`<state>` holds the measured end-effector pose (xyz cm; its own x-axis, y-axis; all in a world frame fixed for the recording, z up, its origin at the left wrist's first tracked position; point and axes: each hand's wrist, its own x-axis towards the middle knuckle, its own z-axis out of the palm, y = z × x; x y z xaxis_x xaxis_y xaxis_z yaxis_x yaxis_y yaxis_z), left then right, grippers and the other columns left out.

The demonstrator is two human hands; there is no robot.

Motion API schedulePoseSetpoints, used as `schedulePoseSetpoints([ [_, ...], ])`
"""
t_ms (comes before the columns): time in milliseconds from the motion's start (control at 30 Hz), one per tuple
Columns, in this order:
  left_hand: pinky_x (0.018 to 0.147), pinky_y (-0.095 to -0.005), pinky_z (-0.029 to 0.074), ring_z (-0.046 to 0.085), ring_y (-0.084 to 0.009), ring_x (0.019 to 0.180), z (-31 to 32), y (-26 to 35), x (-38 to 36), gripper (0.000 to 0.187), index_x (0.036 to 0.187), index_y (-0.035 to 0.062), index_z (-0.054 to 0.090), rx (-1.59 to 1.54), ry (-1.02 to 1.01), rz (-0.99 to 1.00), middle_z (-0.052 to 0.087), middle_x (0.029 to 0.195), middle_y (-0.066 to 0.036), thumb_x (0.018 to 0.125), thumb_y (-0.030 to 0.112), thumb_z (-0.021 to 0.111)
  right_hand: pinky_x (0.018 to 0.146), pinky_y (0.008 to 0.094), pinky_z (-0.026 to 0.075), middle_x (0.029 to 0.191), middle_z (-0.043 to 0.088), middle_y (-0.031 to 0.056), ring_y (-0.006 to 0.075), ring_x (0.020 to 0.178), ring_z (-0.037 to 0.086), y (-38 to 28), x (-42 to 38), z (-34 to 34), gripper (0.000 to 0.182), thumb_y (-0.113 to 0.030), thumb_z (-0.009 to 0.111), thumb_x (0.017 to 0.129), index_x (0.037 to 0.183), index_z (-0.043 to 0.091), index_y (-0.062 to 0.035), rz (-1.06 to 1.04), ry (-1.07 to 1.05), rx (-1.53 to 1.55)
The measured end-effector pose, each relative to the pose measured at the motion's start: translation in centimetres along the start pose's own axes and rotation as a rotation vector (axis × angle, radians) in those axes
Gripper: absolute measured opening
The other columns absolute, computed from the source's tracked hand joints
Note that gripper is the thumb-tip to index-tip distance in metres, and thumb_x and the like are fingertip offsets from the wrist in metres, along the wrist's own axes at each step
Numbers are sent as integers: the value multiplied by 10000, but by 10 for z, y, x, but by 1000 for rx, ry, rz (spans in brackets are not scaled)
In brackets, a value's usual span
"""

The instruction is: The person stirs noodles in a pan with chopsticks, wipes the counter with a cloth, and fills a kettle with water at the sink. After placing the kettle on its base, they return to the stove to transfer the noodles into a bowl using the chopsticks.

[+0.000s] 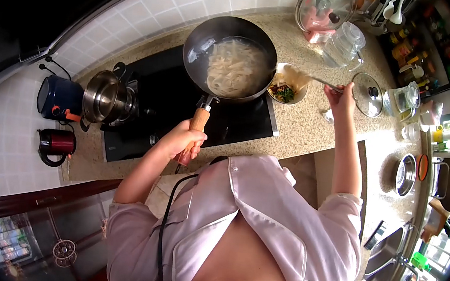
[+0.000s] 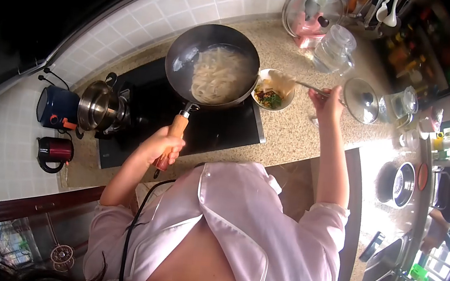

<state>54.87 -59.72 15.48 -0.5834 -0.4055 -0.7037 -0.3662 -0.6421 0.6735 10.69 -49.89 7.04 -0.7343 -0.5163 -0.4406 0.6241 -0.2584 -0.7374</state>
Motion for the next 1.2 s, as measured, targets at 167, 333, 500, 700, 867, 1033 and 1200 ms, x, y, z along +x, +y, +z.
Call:
schedulePoseSetpoints([
  [167, 409, -264, 428, 464, -106, 459, 2, 1, -2, 190, 852, 83, 421, -7, 0, 10, 460, 615, -10, 809, 68, 606, 627, 335, 609, 769, 553, 98, 225, 654, 654, 15, -13, 18, 384, -347, 488, 964, 791, 490, -4, -168, -178, -398],
  [333, 407, -261, 423, 464, -107, 457, 3, 2, -2, 192, 852, 82, 422, -7, 5, 1, 460, 614, -10, 808, 70, 608, 594, 289, 582, 746, 520, 34, 161, 627, 647, -14, -43, 45, 331, -324, 489, 971, 795, 509, -45, -285, -314, -691],
  [500, 399, -263, 416, 458, -113, 444, 3, 2, -3, 199, 848, 77, 419, -18, 24, 4, 462, 612, -15, 801, 74, 613, 563, 265, 560, 755, 501, 12, 143, 627, 642, -24, -68, 59, 252, -269, 509, 968, 899, 540, -29, -344, -453, -751],
  [700, 394, -278, 421, 465, -131, 432, 3, 3, -2, 205, 865, 65, 401, 3, 11, -8, 460, 595, -29, 798, 51, 594, 614, 315, 594, 773, 513, 45, 189, 684, 650, 48, -65, 38, 231, -235, 471, 985, 932, 504, -13, -323, -477, -558],
  [867, 389, -283, 416, 465, -137, 425, 7, 5, -2, 194, 840, 65, 404, 2, 42, -15, 460, 591, -30, 798, 46, 593, 714, 356, 595, 802, 548, 88, 233, 735, 652, 104, -51, 26, 284, -274, 438, 995, 880, 488, -20, -408, -343, -223],
  [1033, 390, -282, 416, 466, -136, 431, 6, 4, -2, 183, 837, 69, 413, 0, 41, -22, 462, 591, -29, 801, 48, 591, 859, 445, 561, 779, 569, 180, 363, 865, 639, 115, -21, 12, 418, -375, 397, 988, 841, 473, 9, 77, 56, 569],
  [1200, 392, -280, 417, 464, -134, 431, 6, 4, -3, 170, 836, 74, 422, -7, 35, -19, 463, 589, -28, 805, 48, 586, 892, 468, 543, 784, 595, 230, 392, 919, 625, 90, -15, 0, 462, -385, 379, 986, 804, 494, 24, 121, -17, 636],
])
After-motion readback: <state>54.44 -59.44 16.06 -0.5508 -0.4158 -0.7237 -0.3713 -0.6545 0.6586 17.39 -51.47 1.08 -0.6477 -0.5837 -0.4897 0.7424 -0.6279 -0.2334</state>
